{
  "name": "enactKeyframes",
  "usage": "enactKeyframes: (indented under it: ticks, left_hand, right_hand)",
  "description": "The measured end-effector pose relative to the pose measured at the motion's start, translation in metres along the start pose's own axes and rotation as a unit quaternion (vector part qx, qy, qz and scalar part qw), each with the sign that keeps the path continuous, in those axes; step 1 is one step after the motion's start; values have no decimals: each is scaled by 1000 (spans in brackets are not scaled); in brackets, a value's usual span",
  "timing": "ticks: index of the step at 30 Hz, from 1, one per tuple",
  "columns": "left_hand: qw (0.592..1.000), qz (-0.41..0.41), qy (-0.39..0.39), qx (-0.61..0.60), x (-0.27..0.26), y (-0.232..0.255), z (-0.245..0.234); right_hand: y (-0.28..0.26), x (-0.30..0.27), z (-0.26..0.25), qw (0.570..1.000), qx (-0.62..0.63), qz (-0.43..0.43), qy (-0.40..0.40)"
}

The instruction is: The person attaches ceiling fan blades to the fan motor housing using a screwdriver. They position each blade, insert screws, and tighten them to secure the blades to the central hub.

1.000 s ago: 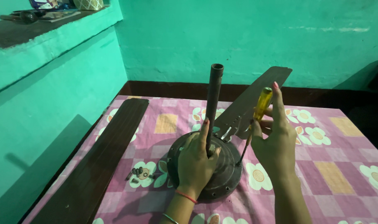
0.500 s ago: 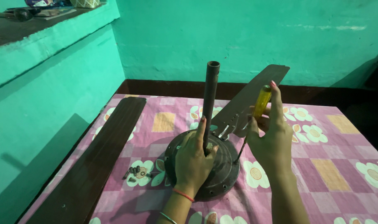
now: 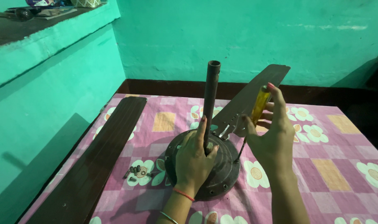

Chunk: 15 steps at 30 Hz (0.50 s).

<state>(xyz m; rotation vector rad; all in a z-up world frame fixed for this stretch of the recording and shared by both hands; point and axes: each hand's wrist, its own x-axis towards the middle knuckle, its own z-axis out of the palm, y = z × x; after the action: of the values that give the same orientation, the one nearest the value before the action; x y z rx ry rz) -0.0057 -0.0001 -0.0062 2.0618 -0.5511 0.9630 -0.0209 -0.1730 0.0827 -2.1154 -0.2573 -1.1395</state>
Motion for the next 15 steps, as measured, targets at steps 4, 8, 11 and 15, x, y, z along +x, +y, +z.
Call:
enactKeyframes:
  ticks: [4, 8, 11, 15]
  left_hand:
    - [1000, 18, 11, 7, 0, -1, 1]
    - [1000, -11, -8, 0, 0, -1, 1]
    - [1000, -16, -10, 0, 0, 0, 1]
    - [1000, 8, 9, 5, -1, -2, 2]
  right_hand:
    - [0, 1, -3, 999, -16, 50, -6]
    - [2, 2, -4, 998, 6, 53, -22]
    - [1, 2, -3, 1000, 12, 21, -10]
    - [-3, 2, -5, 999, -17, -16, 31]
